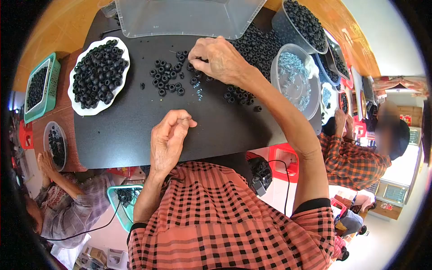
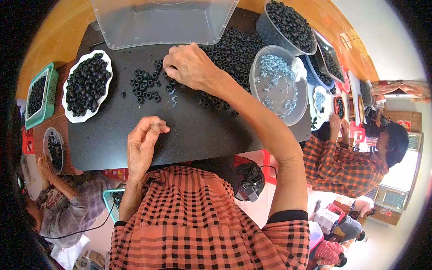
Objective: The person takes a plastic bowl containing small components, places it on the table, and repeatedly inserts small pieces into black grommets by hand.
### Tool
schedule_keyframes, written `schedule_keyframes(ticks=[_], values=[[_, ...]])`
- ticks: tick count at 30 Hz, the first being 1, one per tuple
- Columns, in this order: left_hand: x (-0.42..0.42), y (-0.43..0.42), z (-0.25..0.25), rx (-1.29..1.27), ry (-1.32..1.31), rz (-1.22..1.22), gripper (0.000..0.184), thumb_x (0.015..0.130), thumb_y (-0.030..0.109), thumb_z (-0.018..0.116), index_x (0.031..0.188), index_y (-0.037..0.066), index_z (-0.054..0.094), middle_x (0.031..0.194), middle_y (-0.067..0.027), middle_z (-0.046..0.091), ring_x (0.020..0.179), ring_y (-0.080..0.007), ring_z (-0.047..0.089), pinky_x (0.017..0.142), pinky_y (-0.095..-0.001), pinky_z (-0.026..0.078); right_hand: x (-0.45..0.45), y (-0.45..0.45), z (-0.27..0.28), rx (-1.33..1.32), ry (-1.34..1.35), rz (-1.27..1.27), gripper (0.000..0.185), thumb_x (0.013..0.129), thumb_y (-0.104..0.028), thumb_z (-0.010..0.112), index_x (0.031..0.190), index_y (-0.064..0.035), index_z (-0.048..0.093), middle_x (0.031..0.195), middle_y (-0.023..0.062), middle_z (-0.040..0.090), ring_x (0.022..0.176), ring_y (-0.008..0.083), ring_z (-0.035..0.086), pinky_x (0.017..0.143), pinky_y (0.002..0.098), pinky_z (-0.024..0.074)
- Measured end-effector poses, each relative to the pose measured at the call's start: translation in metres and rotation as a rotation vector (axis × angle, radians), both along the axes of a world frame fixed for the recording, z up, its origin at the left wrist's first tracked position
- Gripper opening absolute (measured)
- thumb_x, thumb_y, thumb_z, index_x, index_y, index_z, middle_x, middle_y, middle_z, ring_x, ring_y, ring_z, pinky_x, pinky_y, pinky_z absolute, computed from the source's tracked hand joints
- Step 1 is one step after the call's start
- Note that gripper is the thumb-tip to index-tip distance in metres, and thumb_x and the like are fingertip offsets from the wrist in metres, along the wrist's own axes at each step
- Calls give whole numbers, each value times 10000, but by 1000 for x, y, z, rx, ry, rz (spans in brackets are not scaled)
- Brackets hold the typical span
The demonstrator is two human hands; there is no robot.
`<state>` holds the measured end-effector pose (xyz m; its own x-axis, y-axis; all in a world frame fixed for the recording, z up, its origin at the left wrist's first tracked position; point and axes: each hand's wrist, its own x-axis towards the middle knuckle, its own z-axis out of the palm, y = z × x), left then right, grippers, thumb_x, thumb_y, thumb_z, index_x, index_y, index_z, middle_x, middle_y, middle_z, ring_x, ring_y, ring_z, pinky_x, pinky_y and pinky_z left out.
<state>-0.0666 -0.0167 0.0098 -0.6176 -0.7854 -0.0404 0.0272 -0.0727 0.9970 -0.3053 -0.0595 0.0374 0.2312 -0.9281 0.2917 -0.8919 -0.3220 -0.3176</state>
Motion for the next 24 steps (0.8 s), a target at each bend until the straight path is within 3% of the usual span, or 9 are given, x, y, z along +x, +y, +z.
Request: schedule_keyframes(ticks=[3,6,8,11,17,24], values=[[1,0,2,40,-34,-20,127,957,107,518,990,17,602,841,-26,644,659,-12,453,561,-176,364,5,-3,5,3,13,-38,108,785,-120,636,851,-44,676,865,83,650,841,263,622,735,388,471],[1,0,0,48,-31,-25,126,956,106,519,989,17,601,841,-24,645,654,-10,446,557,-174,359,15,-10,4,-74,-9,80,118,782,-113,646,883,-56,669,877,71,627,851,257,612,762,391,467],[1,0,0,45,-25,-19,125,955,106,519,989,17,601,841,-23,645,649,-9,441,554,-174,356,19,-13,-3,-40,210,107,140,764,-102,666,898,-64,661,869,63,588,849,256,600,776,395,456],[0,-1,1,32,-25,-14,124,955,103,519,990,16,600,843,-24,644,648,-10,440,554,-174,356,17,-16,-5,-46,167,132,134,746,-94,682,874,-61,657,843,64,555,795,268,597,741,392,472],[0,1,-1,13,-11,-19,134,958,112,519,990,13,605,852,-31,641,682,-16,472,570,-174,368,12,-12,-7,-44,41,82,160,746,-88,675,904,-63,668,881,67,605,765,261,613,677,385,500],[1,2,2,42,-50,-29,132,961,109,518,977,11,605,865,-16,602,808,-56,559,670,-184,417,2,18,8,-126,108,-49,170,748,-98,666,915,-73,668,902,76,643,824,270,626,728,401,454]])
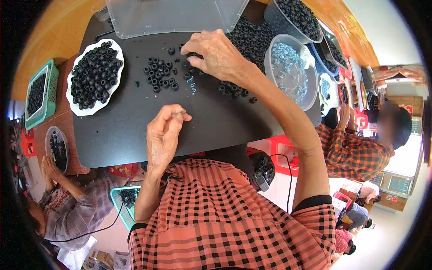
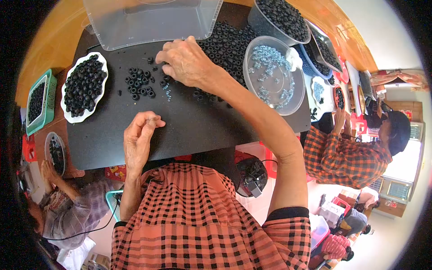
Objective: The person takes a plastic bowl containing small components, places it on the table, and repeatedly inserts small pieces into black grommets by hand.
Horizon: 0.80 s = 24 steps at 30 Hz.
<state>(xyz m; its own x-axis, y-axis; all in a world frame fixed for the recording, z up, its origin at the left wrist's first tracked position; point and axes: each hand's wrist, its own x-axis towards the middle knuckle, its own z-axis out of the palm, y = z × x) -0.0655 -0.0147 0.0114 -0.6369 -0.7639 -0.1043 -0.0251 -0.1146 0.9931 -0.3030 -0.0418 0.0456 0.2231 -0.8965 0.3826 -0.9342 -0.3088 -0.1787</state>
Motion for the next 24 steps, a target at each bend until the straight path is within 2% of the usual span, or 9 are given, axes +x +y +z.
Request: schedule_keyframes(ticks=[4,7,9,12,16,19,21,24], values=[[-3,1,-3,-74,33,37,135,965,131,532,985,23,610,861,-18,619,754,-37,524,622,-177,388,11,20,6,181,-92,97,149,753,-106,668,895,-63,662,866,69,642,836,260,618,739,399,445],[-1,0,-1,-76,-27,11,140,968,149,540,989,32,614,859,-19,628,727,-28,501,597,-173,366,15,26,-7,86,-39,96,137,758,-110,666,882,-53,664,830,85,637,786,278,622,719,398,457],[-2,1,-2,-91,-13,20,142,969,153,540,990,33,613,860,-19,628,728,-29,502,600,-172,366,9,25,-10,128,-90,80,140,767,-117,667,890,-49,665,827,84,638,781,278,622,724,390,446],[0,1,-1,-92,-20,22,147,971,160,541,994,33,611,862,-20,630,728,-28,499,602,-169,365,6,29,-9,46,-147,-45,155,763,-117,674,901,-47,668,825,80,639,790,272,622,735,383,440],[-4,3,-6,-166,9,43,151,972,161,540,997,28,607,863,-25,634,718,-30,487,601,-170,362,7,34,-8,18,-170,29,164,753,-97,679,910,-52,666,830,80,637,793,264,622,722,389,434],[-2,2,-2,-135,-32,32,146,974,144,528,993,20,604,867,-29,632,751,-40,514,637,-180,387,17,36,-12,60,-85,58,148,747,-78,679,890,-52,651,821,70,616,809,247,609,719,384,416],[-2,2,-2,-124,-52,27,144,975,132,519,993,17,603,868,-32,633,764,-46,524,654,-185,399,20,34,-18,45,76,35,128,741,-69,679,856,-54,627,804,63,586,822,228,591,723,374,399],[-2,1,-4,-118,-35,25,139,973,116,509,995,14,600,869,-35,634,787,-54,539,689,-196,421,21,31,-20,56,82,15,128,725,-63,685,830,-58,611,792,57,564,839,222,573,749,368,382]])
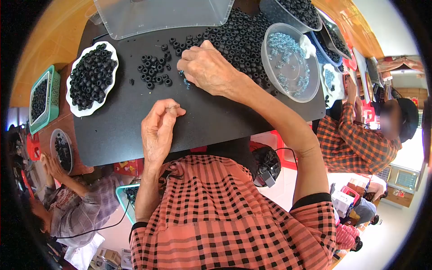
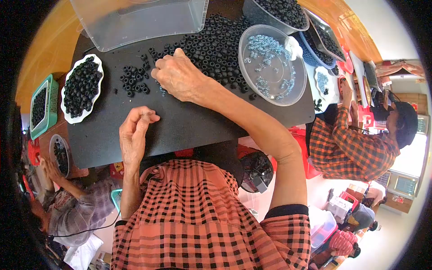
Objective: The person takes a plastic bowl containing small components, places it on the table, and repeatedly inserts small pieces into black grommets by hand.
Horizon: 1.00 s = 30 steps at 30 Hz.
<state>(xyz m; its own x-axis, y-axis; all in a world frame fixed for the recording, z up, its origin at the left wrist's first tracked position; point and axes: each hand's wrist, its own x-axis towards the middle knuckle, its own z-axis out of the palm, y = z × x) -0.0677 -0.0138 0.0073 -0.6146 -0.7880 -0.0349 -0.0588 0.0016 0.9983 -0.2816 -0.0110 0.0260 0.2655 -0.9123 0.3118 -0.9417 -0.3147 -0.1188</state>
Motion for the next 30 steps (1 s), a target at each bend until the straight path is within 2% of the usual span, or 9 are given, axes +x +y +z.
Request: schedule_keyframes(ticks=[4,9,13,17,20,25,26,28,30], values=[[-4,-5,0,-13,78,-11,121,954,91,520,1011,13,593,874,-42,631,803,-62,547,725,-215,445,-2,-1,-1,-51,-4,-21,127,706,-45,678,806,-43,600,772,61,584,772,234,594,698,360,424],[-15,-10,13,-376,-57,106,153,883,21,561,1034,10,585,884,-82,629,815,-158,600,745,-272,482,13,21,16,168,-779,-36,164,692,-47,660,844,4,630,654,66,593,570,158,574,547,286,467],[-22,-15,12,-723,-73,120,223,821,-32,588,1041,4,583,907,-110,630,826,-246,621,730,-318,499,23,31,20,419,-1129,-153,125,770,-63,670,871,8,648,705,6,616,670,64,568,615,236,467],[-21,-19,10,-766,-65,86,222,816,-42,590,1033,3,585,913,-109,632,825,-226,629,723,-319,500,25,34,-2,426,-1376,-120,113,814,-35,663,918,7,652,787,13,638,718,61,569,654,215,466],[-19,-20,11,-534,-119,64,196,820,-37,589,1011,8,597,904,-113,632,809,-212,635,724,-311,499,28,38,-5,362,-1461,-181,112,823,-40,665,921,10,650,799,14,647,719,58,575,654,219,468],[-3,-29,9,-451,-126,202,121,884,-10,555,988,11,612,900,-55,640,764,-95,566,691,-237,457,21,53,-5,244,-1103,-298,128,795,-12,670,921,-4,646,809,39,645,711,91,595,661,249,480],[3,-25,12,-365,-55,268,112,921,15,527,993,8,612,928,-51,653,774,-72,537,685,-222,442,18,54,-13,4,-801,-206,149,766,0,678,910,-12,644,825,52,635,733,138,600,674,268,481],[18,-18,7,-499,-68,390,133,947,56,506,1013,-5,604,987,-81,661,867,-113,577,794,-252,458,15,56,-23,-277,-382,-129,217,686,6,708,888,-32,641,899,70,610,808,244,584,708,325,457],[26,-19,-2,-568,-51,431,141,952,65,501,1021,-10,598,1005,-92,662,902,-130,590,840,-267,462,23,58,-20,-300,-395,-84,224,683,-4,718,893,-39,647,913,65,612,813,230,580,712,329,445]])
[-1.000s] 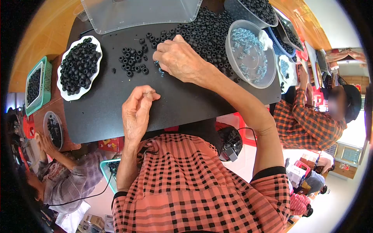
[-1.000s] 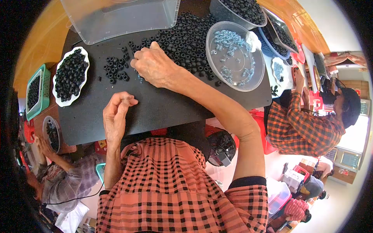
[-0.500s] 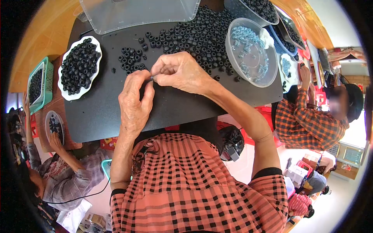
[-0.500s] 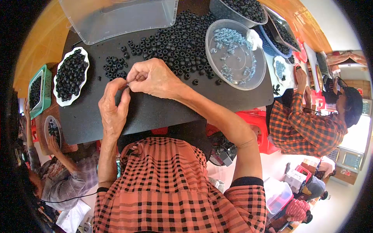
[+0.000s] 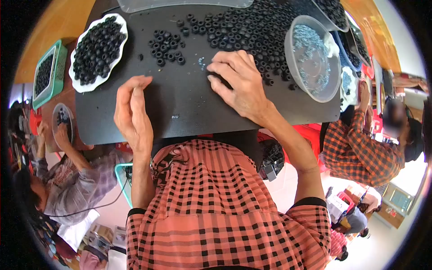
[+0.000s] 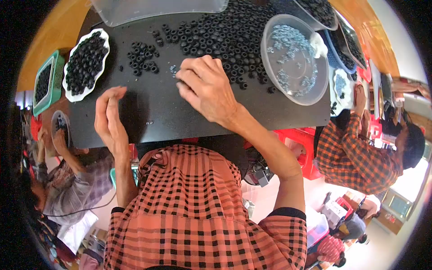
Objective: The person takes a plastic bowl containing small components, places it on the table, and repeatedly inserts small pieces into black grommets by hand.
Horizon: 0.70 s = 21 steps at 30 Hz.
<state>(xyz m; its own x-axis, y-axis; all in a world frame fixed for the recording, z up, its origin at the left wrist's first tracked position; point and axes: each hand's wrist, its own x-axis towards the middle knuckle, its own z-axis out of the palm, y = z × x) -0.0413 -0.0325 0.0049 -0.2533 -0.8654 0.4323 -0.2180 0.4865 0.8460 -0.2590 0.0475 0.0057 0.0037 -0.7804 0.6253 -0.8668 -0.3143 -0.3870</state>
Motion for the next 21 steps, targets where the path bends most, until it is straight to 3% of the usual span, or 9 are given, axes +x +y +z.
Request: schedule_keyframes(ticks=[2,5,7,12,17,21], values=[[-5,-3,3,311,158,-36,149,959,73,494,1032,-14,591,1002,-110,659,948,-166,605,903,-303,461,15,1,10,-35,-2,116,242,674,-34,742,900,-59,660,941,52,614,811,202,569,698,337,414],[-10,-6,5,327,200,-69,150,961,74,490,1036,-12,587,1002,-114,659,945,-162,605,900,-302,467,46,-1,10,80,-101,305,257,695,-114,752,926,-59,652,985,37,601,822,178,564,704,328,409],[-10,-7,2,341,208,-111,149,962,77,491,1033,-10,589,996,-105,659,941,-157,605,901,-300,466,59,-4,5,161,-17,320,269,696,-123,738,939,-55,644,969,31,577,824,172,551,708,330,413],[-10,-6,4,378,156,-136,138,961,78,501,1001,-5,605,952,-65,655,923,-122,593,877,-269,454,55,-6,-6,140,108,265,236,741,-124,607,943,-7,633,933,72,564,813,203,536,722,331,407],[-10,-6,5,324,101,-209,139,957,92,509,998,16,618,941,-46,659,892,-94,580,825,-229,437,21,-3,0,124,169,90,221,728,-83,654,935,-4,643,934,80,592,816,218,544,709,342,393],[-13,0,7,431,110,-241,145,958,102,507,977,16,622,920,-43,664,876,-83,569,806,-218,423,1,-4,0,82,195,-23,243,670,-38,717,904,-25,654,931,64,602,825,208,548,709,342,384]])
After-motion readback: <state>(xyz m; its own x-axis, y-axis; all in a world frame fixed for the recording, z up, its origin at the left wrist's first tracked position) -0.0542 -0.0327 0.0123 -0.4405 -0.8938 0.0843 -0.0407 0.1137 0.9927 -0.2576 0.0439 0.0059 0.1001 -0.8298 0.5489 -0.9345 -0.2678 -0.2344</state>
